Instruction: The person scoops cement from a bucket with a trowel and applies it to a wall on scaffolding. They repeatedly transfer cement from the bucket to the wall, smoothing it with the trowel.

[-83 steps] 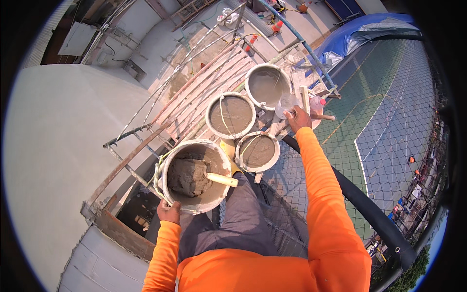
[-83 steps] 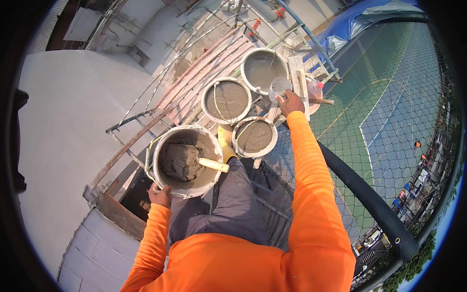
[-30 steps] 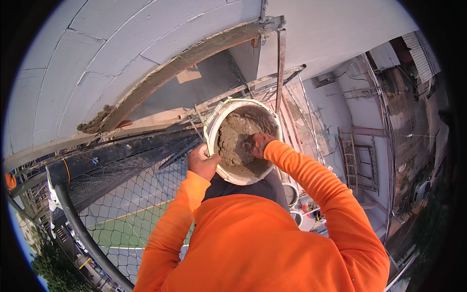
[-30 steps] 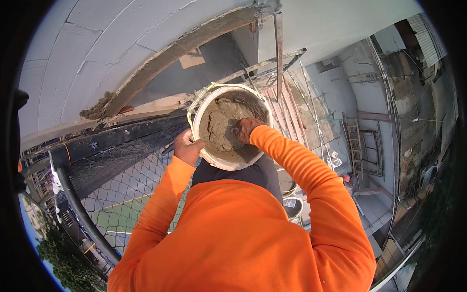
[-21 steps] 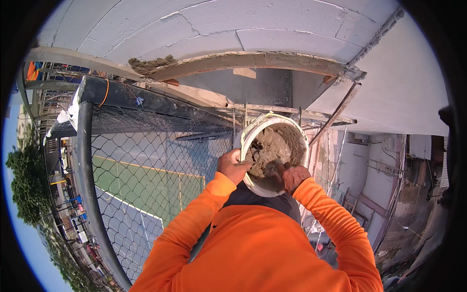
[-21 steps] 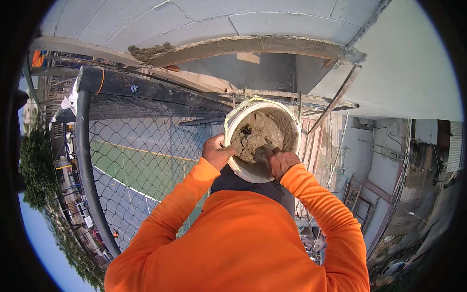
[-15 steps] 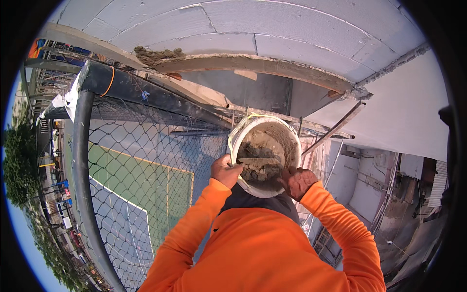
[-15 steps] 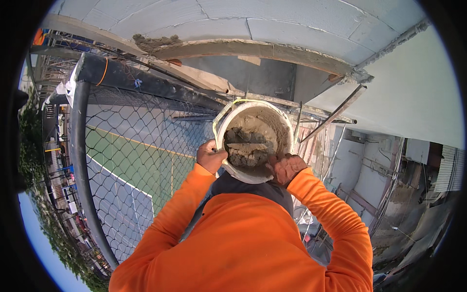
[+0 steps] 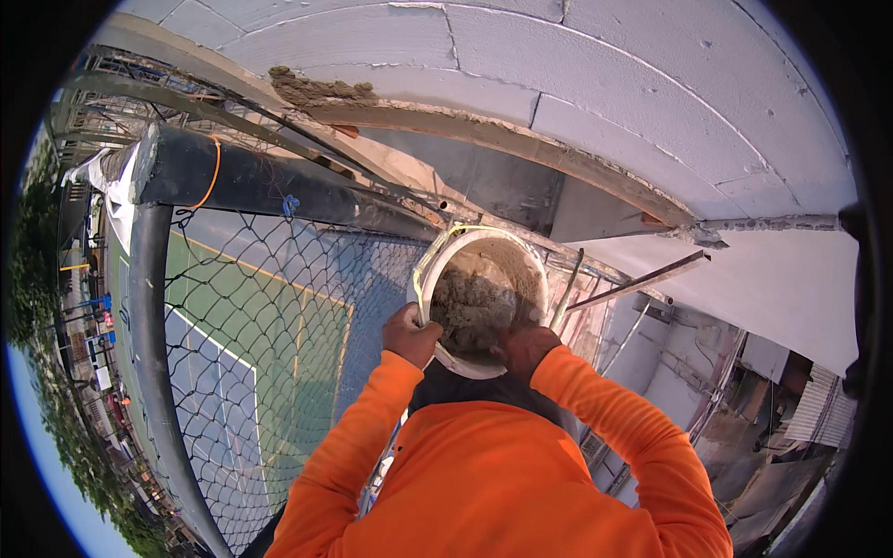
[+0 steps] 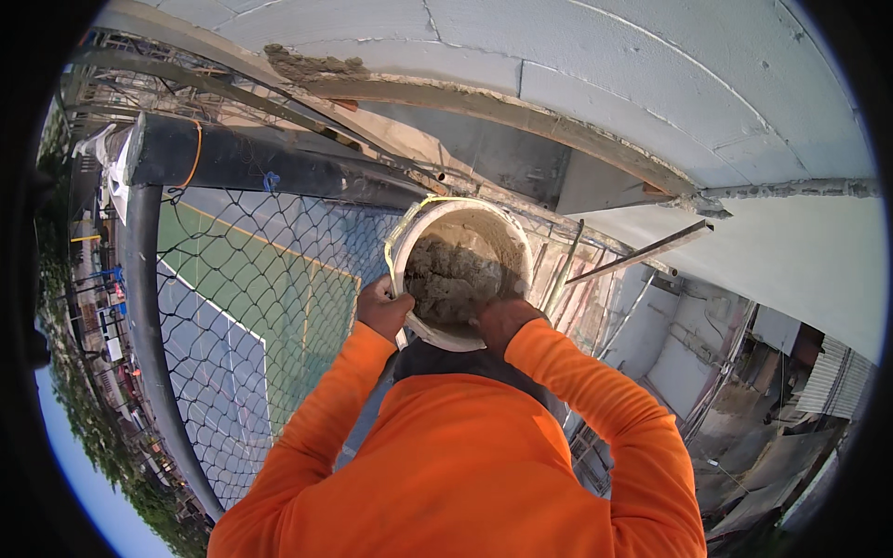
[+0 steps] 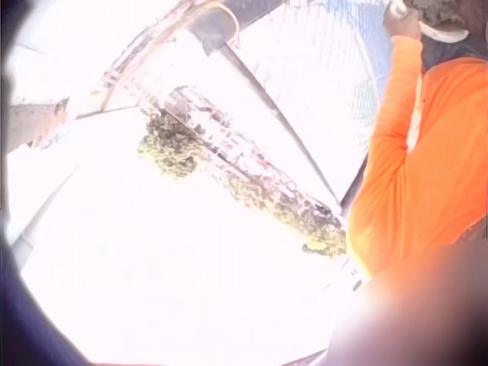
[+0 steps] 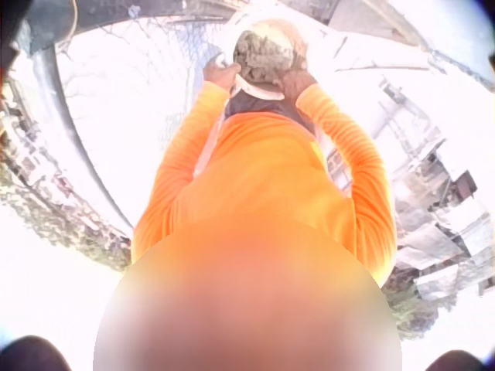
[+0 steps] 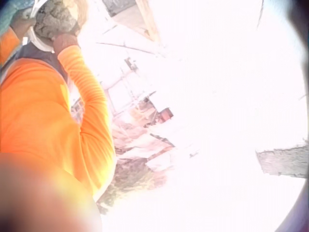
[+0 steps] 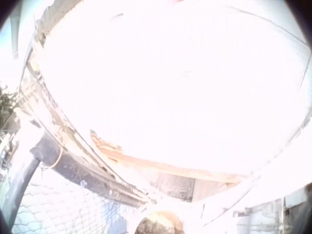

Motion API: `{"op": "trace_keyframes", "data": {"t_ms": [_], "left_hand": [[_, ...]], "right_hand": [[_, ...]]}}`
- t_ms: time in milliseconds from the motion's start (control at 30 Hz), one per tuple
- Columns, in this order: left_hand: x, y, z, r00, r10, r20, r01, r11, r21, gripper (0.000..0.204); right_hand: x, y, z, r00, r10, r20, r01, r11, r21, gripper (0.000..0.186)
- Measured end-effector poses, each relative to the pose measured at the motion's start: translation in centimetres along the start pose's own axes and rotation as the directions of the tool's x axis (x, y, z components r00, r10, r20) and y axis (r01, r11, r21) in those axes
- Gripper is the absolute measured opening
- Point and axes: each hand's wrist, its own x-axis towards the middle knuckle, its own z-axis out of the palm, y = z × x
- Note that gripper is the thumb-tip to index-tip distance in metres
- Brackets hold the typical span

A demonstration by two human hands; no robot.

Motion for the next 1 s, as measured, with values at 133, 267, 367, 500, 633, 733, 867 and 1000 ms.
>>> {"op": "trace_keyframes", "data": {"t_ms": [133,267,367,500,633,733,867,1000], "left_hand": [[0.8,-1.6,-0.5,0.997,-0.001,-0.082,-0.011,0.989,-0.148,0.022],[0.8,-0.8,0.1,0.970,-0.175,-0.168,0.095,0.910,-0.404,0.016],[0.8,0.6,0.7,0.939,-0.234,-0.252,0.108,0.896,-0.430,0.018],[1.2,1.8,1.2,0.918,-0.278,-0.284,0.099,0.851,-0.515,0.019],[0.7,1.5,0.6,0.886,-0.338,-0.316,0.144,0.850,-0.507,0.018],[-0.1,1.1,0.4,0.881,-0.383,-0.279,0.164,0.799,-0.578,0.022],[-0.9,1.0,0.8,0.855,-0.356,-0.378,0.110,0.835,-0.539,0.012],[-0.8,1.1,1.3,0.860,-0.334,-0.385,0.017,0.773,-0.634,0.013]], "right_hand": [[-1.3,0.2,-3.3,0.974,-0.200,-0.101,0.180,0.967,-0.182,0.037],[1.3,4.0,-6.1,0.974,-0.141,-0.179,0.111,0.980,-0.166,0.035],[7.8,6.2,-7.4,0.996,0.074,0.042,-0.075,0.997,0.021,0.038],[12.8,4.9,-6.2,0.958,-0.003,0.288,-0.002,1.000,0.016,0.039],[10.7,3.9,-7.5,0.897,-0.211,0.389,0.268,0.958,-0.100,0.036],[9.0,3.5,-11.5,0.852,-0.457,0.258,0.517,0.811,-0.272,0.033],[9.5,2.4,-15.9,0.873,-0.446,0.197,0.486,0.767,-0.418,0.036],[15.4,2.6,-15.0,0.966,-0.201,0.166,0.255,0.857,-0.448,0.040]]}}
